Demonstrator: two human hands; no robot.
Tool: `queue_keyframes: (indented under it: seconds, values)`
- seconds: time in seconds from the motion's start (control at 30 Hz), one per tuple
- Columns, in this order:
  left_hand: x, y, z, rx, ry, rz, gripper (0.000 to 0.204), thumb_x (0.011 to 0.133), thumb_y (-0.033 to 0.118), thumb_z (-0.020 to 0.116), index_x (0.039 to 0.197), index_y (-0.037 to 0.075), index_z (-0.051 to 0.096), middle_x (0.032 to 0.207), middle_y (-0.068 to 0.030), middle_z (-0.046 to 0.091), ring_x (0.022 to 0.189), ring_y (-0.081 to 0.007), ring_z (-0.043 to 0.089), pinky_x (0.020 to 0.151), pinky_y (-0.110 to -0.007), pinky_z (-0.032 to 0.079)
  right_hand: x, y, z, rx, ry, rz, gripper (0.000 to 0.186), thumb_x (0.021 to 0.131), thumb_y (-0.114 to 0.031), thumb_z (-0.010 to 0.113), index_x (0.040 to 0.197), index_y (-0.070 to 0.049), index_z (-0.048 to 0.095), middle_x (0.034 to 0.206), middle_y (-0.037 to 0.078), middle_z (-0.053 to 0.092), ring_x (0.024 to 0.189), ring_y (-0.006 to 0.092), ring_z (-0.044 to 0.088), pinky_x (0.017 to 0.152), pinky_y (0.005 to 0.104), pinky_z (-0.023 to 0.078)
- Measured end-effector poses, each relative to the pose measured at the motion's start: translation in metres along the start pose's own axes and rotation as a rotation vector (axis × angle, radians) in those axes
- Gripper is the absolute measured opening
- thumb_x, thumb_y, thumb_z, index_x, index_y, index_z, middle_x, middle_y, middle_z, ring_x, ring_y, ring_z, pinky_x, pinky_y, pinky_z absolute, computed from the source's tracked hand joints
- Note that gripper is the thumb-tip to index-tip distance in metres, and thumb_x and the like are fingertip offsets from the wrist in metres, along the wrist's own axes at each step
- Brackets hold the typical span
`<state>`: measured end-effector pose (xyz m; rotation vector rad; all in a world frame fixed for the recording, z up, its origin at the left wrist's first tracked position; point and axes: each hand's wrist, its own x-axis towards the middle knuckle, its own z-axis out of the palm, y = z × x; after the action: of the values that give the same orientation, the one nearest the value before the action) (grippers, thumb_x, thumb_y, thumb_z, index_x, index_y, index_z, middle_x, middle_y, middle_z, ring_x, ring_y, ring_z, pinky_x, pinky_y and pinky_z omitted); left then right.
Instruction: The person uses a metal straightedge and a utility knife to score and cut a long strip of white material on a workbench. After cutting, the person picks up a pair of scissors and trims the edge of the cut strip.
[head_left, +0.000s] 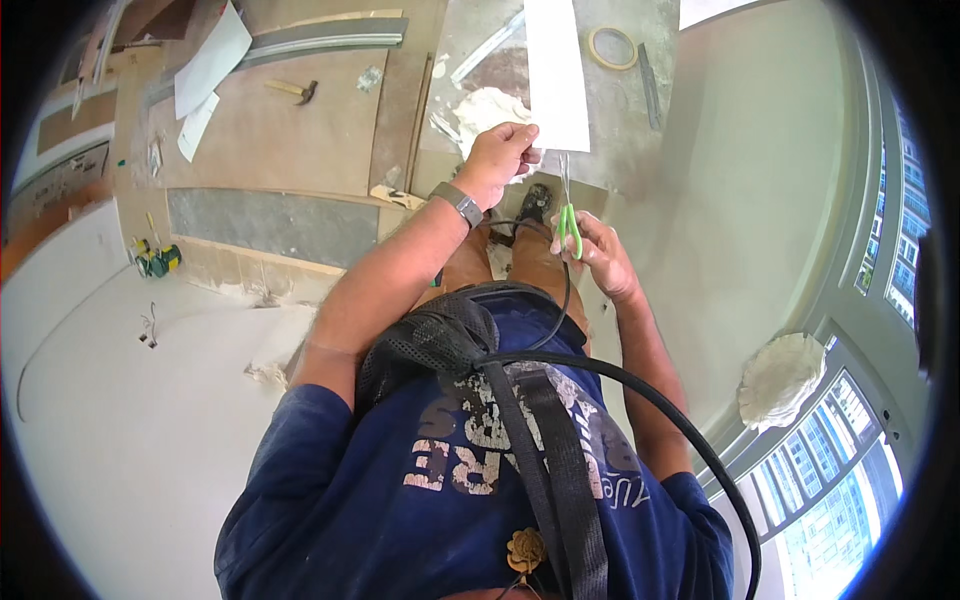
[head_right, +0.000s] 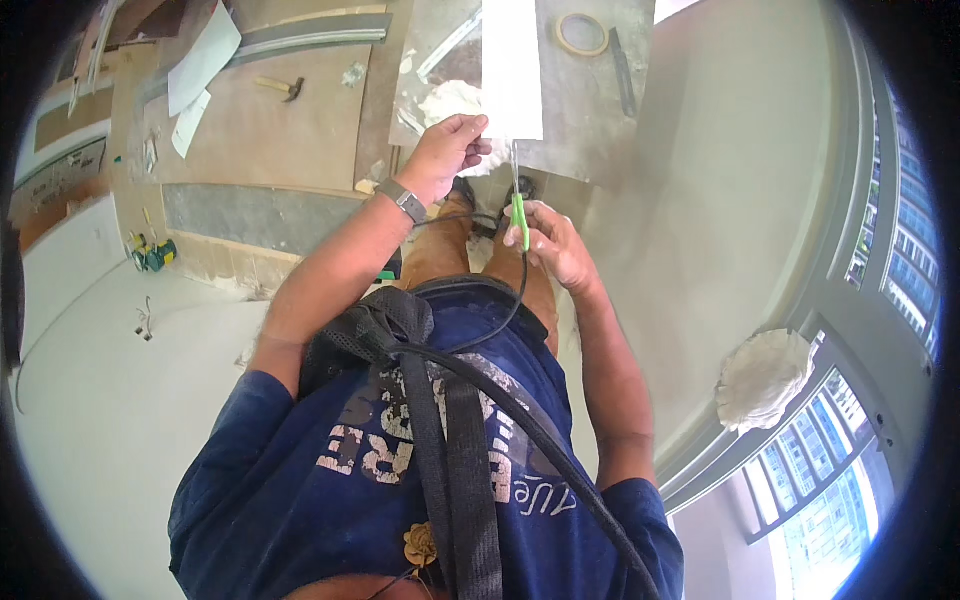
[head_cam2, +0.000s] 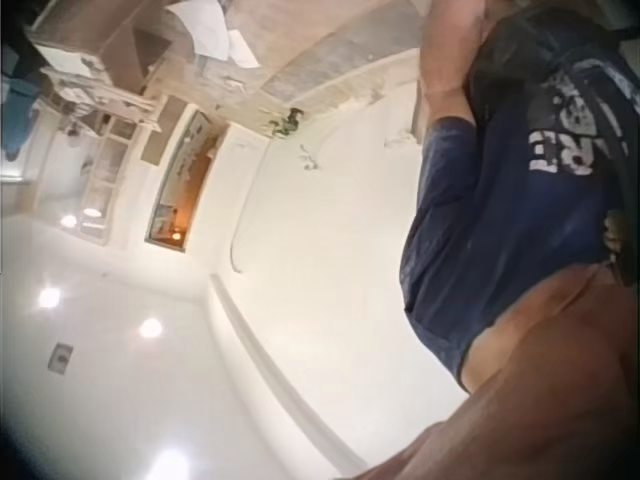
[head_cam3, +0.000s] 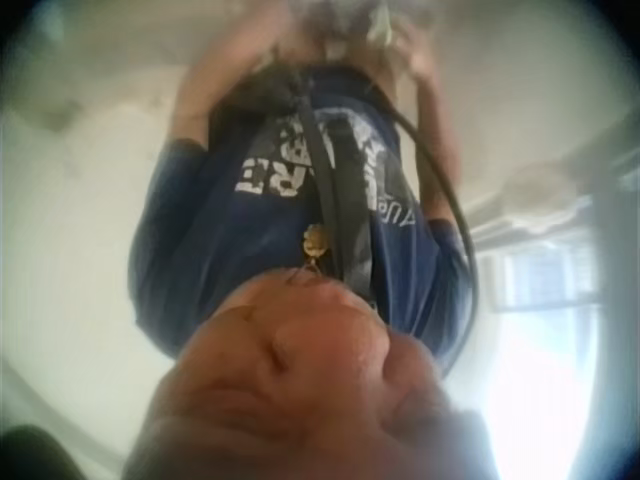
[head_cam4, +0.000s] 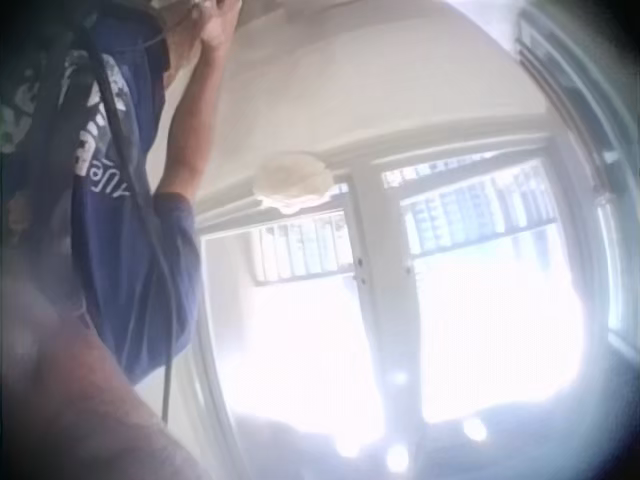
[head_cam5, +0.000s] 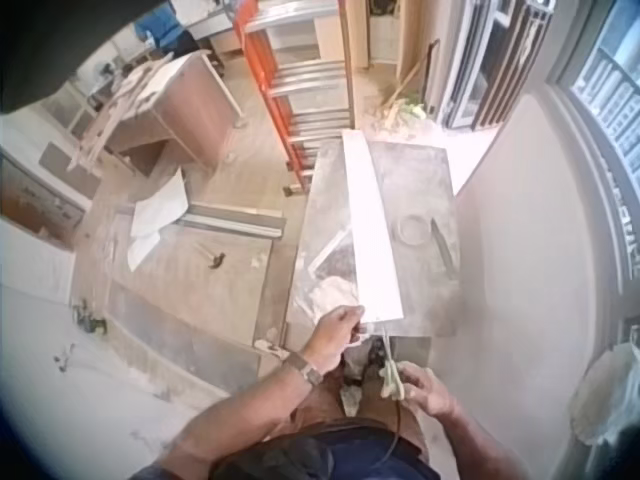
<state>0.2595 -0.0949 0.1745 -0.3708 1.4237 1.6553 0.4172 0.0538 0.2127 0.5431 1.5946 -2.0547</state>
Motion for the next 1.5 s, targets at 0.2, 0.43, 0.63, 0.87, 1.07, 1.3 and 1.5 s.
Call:
queue_keyframes:
  seconds: [0.2, 0.43, 0.63, 0.87, 1.07, 1.3, 1.5]
  values:
    - [-0.003, -0.024, 0.026, -0.015, 0.007, 0.007, 0.020, 0.089, 0.028, 0.060, 0.089, 0.008, 0.058, 0.078, 0.0005, 0.059, 0.073, -0.0091, 0.057, 0.065, -0.023, 0.045, -0.003, 0.012, -0.015, 0.020, 0.012, -0.030, 0.047, 0.082, -0.035, 0.057, 0.113, 0.000, 0.053, 0.082, 0.002, 0.060, 0.064, 0.0068, 0.048, 0.053, 0.0196, 0.038]
    - [-0.001, -0.035, 0.050, 0.031, -0.016, 0.041, 0.021, 0.091, 0.025, 0.057, 0.089, 0.004, 0.058, 0.080, -0.0018, 0.061, 0.072, -0.0095, 0.058, 0.064, -0.024, 0.046, -0.007, 0.025, -0.032, 0.141, -0.008, -0.052, 0.051, 0.083, -0.039, 0.056, 0.117, -0.001, 0.051, 0.085, 0.000, 0.060, 0.071, 0.0052, 0.047, 0.057, 0.0174, 0.036]
    - [-0.001, -0.036, 0.056, 0.056, -0.028, 0.013, 0.019, 0.093, 0.023, 0.053, 0.094, 0.004, 0.056, 0.082, -0.0027, 0.061, 0.074, -0.0103, 0.059, 0.068, -0.024, 0.048, -0.006, 0.031, -0.038, 0.141, -0.015, -0.056, 0.046, 0.086, -0.033, 0.053, 0.117, -0.001, 0.051, 0.084, 0.000, 0.060, 0.067, 0.0052, 0.046, 0.055, 0.0179, 0.035]
    - [0.004, -0.040, 0.053, 0.084, -0.056, 0.049, 0.019, 0.094, 0.022, 0.050, 0.094, 0.004, 0.054, 0.081, -0.0030, 0.058, 0.074, -0.0106, 0.057, 0.069, -0.025, 0.048, -0.007, 0.024, -0.034, 0.102, 0.019, -0.004, 0.038, 0.088, -0.025, 0.052, 0.117, 0.000, 0.050, 0.083, 0.000, 0.058, 0.061, 0.0050, 0.043, 0.053, 0.0185, 0.035]
    - [0.003, -0.039, 0.053, 0.058, -0.047, 0.045, 0.020, 0.094, 0.022, 0.049, 0.094, 0.003, 0.054, 0.082, -0.0029, 0.057, 0.074, -0.0104, 0.056, 0.069, -0.025, 0.048, -0.005, 0.025, -0.024, 0.075, 0.054, -0.034, 0.034, 0.089, -0.022, 0.052, 0.116, 0.000, 0.051, 0.083, 0.000, 0.058, 0.061, 0.0050, 0.044, 0.055, 0.0186, 0.038]
    - [0.009, -0.042, 0.051, 0.043, -0.032, 0.070, 0.020, 0.094, 0.021, 0.049, 0.096, 0.002, 0.055, 0.082, -0.0030, 0.057, 0.075, -0.0103, 0.055, 0.069, -0.025, 0.048, -0.001, 0.022, -0.018, 0.013, 0.072, -0.041, 0.034, 0.090, -0.022, 0.052, 0.116, 0.000, 0.051, 0.083, 0.001, 0.058, 0.064, 0.0064, 0.047, 0.057, 0.0194, 0.040]
    - [0.009, -0.040, 0.048, 0.094, -0.036, 0.093, 0.021, 0.094, 0.020, 0.049, 0.096, 0.001, 0.056, 0.083, -0.0033, 0.057, 0.074, -0.0106, 0.056, 0.070, -0.025, 0.049, 0.000, 0.025, -0.022, 0.049, 0.052, -0.030, 0.036, 0.091, -0.023, 0.053, 0.116, 0.002, 0.051, 0.082, 0.002, 0.058, 0.066, 0.0066, 0.048, 0.057, 0.0192, 0.040]
